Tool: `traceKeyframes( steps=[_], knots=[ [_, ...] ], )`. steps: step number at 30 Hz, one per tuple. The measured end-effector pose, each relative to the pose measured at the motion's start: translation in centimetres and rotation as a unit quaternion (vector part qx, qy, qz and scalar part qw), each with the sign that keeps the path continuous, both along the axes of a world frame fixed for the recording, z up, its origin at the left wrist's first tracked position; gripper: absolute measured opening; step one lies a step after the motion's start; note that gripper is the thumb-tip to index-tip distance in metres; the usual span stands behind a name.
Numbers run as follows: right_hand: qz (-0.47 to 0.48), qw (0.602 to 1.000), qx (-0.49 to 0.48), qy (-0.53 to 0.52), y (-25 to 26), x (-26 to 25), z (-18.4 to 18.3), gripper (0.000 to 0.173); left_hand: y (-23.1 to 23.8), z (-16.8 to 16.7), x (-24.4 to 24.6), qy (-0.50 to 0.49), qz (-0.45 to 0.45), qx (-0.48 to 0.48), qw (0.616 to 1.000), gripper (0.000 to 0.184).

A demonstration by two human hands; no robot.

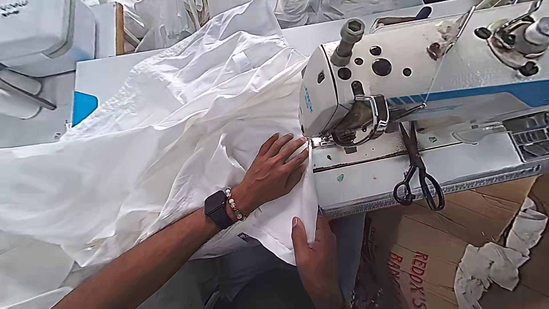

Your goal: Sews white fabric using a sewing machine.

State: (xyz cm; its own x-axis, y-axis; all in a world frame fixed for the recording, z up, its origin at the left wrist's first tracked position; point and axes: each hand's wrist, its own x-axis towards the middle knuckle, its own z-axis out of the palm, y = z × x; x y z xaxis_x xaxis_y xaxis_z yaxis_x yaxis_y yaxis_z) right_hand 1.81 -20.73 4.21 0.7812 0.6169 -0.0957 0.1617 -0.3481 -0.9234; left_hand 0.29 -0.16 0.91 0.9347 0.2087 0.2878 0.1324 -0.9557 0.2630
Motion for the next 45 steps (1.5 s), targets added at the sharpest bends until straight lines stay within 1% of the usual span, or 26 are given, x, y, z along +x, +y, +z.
traceKeyframes(
  steps=[2, 4, 6, 10, 13, 18, 25, 32, 36, 38, 40, 41, 43, 44, 45],
  knots=[
    [-0.013, 0.999, 0.036, 0.020, -0.1, 0.2, 0.4, 0.040, 0.2, 0.0, 0.1, -0.006, 0.004, 0.012, 1.000, 0.041],
    [-0.012, 0.999, 0.035, 0.015, 0.3, 1.1, 0.3, 0.037, 0.3, 0.0, 0.0, -0.011, 0.002, 0.020, 1.000, 0.040],
    [0.000, 1.000, 0.008, -0.015, 1.0, 2.1, -0.1, 0.037, 0.5, 0.0, -0.1, -0.018, -0.001, 0.034, 0.999, 0.038],
    [0.011, 0.998, -0.041, -0.048, 1.7, 3.2, -0.6, 0.044, 0.6, 0.1, -0.1, -0.020, -0.010, 0.053, 0.998, 0.037],
    [0.009, 0.995, -0.059, -0.074, 2.2, 3.6, -0.9, 0.044, 0.9, 0.1, -0.1, -0.031, -0.017, 0.060, 0.998, 0.035],
    [0.019, 0.982, -0.099, -0.158, 3.1, 4.5, -1.0, 0.044, 1.3, 0.2, 0.1, -0.026, -0.022, 0.068, 0.997, 0.034],
    [0.006, 0.965, -0.137, -0.222, 4.3, 5.6, -1.0, 0.042, 1.6, 0.2, 0.2, -0.040, -0.025, 0.080, 0.996, 0.035],
    [-0.004, 0.964, -0.136, -0.229, 6.2, 7.4, -1.7, 0.035, 1.9, 0.3, 0.5, -0.052, -0.040, 0.085, 0.994, 0.030],
    [-0.020, 0.959, -0.146, -0.244, 7.7, 8.2, -1.7, 0.024, 2.5, 0.7, 0.9, -0.053, -0.066, 0.096, 0.992, 0.028],
    [-0.029, 0.954, -0.154, -0.257, 8.6, 8.5, -1.8, 0.019, 1.4, 1.0, 0.6, -0.031, -0.049, 0.079, 0.995, 0.029],
    [-0.019, 0.954, -0.161, -0.254, 9.0, 8.8, -1.8, 0.028, 0.6, 0.9, 0.1, -0.009, -0.020, 0.026, 0.999, 0.034],
    [-0.002, 0.957, -0.158, -0.242, 8.9, 9.1, -1.7, 0.032, 0.9, 0.7, -0.1, -0.008, -0.020, 0.005, 1.000, 0.036],
    [0.055, 0.967, -0.152, -0.197, 8.5, 10.5, -1.3, 0.032, 3.0, 0.3, -0.2, -0.016, -0.065, -0.003, 0.998, 0.037],
    [0.081, 0.967, -0.164, -0.178, 8.3, 11.5, -0.9, 0.037, 4.2, 0.3, -0.2, -0.019, -0.094, 0.003, 0.995, 0.036],
    [0.083, 0.960, -0.191, -0.188, 8.0, 12.3, -0.3, 0.042, 5.2, 0.4, -0.2, -0.017, -0.119, 0.010, 0.993, 0.036]
  ],
)
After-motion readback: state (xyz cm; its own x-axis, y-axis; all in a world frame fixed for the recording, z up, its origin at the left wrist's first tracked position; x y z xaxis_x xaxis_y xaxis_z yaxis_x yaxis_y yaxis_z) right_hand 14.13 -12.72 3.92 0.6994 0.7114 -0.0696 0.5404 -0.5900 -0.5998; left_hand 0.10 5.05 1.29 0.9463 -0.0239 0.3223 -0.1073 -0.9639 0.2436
